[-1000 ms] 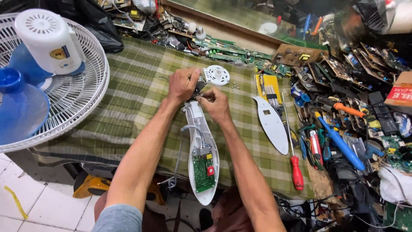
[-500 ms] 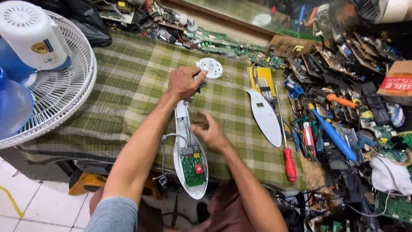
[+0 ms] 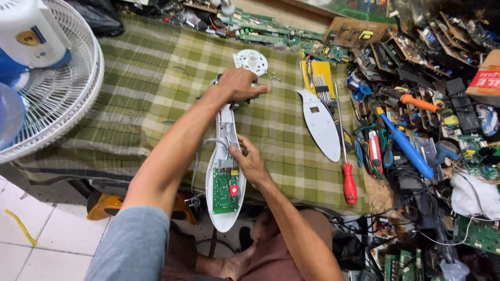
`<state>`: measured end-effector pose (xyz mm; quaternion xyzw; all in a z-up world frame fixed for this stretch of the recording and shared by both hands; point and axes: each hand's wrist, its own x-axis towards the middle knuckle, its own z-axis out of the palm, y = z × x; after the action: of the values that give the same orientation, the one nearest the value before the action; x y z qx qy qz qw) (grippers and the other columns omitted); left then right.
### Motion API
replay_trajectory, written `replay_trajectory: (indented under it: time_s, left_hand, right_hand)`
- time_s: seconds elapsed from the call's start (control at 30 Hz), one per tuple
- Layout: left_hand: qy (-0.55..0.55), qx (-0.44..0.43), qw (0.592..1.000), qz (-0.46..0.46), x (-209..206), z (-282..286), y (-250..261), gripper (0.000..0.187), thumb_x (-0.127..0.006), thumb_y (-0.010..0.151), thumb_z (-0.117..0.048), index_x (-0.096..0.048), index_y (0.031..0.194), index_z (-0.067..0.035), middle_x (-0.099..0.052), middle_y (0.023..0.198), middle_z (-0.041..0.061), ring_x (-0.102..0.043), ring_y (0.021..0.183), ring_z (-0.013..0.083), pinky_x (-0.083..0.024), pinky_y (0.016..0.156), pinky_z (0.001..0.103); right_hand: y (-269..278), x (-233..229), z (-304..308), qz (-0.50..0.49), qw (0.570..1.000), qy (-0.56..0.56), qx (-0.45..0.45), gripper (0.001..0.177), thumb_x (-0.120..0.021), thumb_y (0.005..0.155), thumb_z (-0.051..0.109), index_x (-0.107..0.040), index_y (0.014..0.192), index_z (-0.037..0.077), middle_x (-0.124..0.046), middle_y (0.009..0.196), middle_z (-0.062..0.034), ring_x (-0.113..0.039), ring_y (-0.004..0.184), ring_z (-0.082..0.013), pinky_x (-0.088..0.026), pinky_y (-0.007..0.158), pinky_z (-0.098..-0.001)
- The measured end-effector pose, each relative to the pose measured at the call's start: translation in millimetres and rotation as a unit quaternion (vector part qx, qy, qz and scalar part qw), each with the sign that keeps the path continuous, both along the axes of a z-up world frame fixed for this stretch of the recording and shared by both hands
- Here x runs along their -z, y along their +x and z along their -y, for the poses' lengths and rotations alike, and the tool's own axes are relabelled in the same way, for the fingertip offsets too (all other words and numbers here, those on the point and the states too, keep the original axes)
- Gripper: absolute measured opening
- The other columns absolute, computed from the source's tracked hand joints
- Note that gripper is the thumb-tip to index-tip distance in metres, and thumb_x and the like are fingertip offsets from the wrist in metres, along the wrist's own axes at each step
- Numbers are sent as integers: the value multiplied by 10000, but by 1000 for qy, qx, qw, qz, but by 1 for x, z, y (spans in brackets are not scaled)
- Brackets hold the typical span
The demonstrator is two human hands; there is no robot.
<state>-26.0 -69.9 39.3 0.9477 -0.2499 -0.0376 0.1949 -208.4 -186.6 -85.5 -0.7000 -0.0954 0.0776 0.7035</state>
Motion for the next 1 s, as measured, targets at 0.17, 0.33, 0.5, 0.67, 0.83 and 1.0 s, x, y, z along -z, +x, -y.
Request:
replay_trajectory:
  time_s: [0.17, 0.33, 0.5, 0.67, 0.83, 1.0]
  left_hand:
    - [37, 21, 999, 5, 17, 21, 10, 775, -455, 872, -868, -799, 1066, -201, -763, 1028, 204, -699, 1113, 405, -517, 954, 514]
    - [-121, 51, 991, -39, 3, -10, -25, 446, -603, 979, -564, -735, 1106, -158, -752, 1097, 72, -690, 939, 207, -526, 928, 443]
    - [-423, -60, 884, 188, 63, -80, -108, 291, -673, 1063, -358, -701, 1179, -93, -715, 1138, 128, -657, 1176, 333, -490, 1047, 460]
    - [-499, -119, 856, 67, 127, -91, -192, 431, -612, 1046, -283, -570, 1382, -16, -660, 1296, 242, -599, 1266, 400, -446, 1093, 526]
    - [-485, -78, 871, 27, 126, -87, -187, 569, -749, 944, -324, -586, 1433, -82, -708, 1224, 235, -642, 1178, 444, -514, 977, 561]
    - [-462, -127, 876, 58, 131, -84, -168, 283, -571, 1070, -320, -661, 1276, -147, -750, 939, 157, -727, 928, 396, -557, 781, 520]
  right_hand:
    - [-13, -19, 2, 5, 1000, 1, 6, 621, -681, 1018, 364, -488, 1531, 72, -727, 1112, -148, -601, 959, -171, -560, 791, -300]
    - [-3, -13, -1, -46, 998, -44, 27, 738, -669, 914, 366, -408, 1527, 48, -731, 1247, -183, -752, 1027, -254, -668, 849, -374]
    - [-10, -12, -9, 68, 995, -23, 74, 599, -736, 989, 362, -533, 1475, 78, -732, 1183, -219, -701, 1038, -249, -597, 877, -406]
    - [25, -9, -15, 112, 984, -50, 126, 499, -766, 968, 359, -620, 1366, 96, -682, 1033, -85, -626, 957, -172, -571, 836, -347]
    - [42, -37, -25, 132, 975, -84, 157, 427, -787, 959, 352, -679, 1318, 148, -683, 896, -26, -629, 835, -112, -581, 780, -297]
    - [73, -34, -13, 157, 966, -163, 122, 604, -743, 955, 555, -626, 1406, 170, -710, 832, -93, -656, 749, -170, -586, 709, -359]
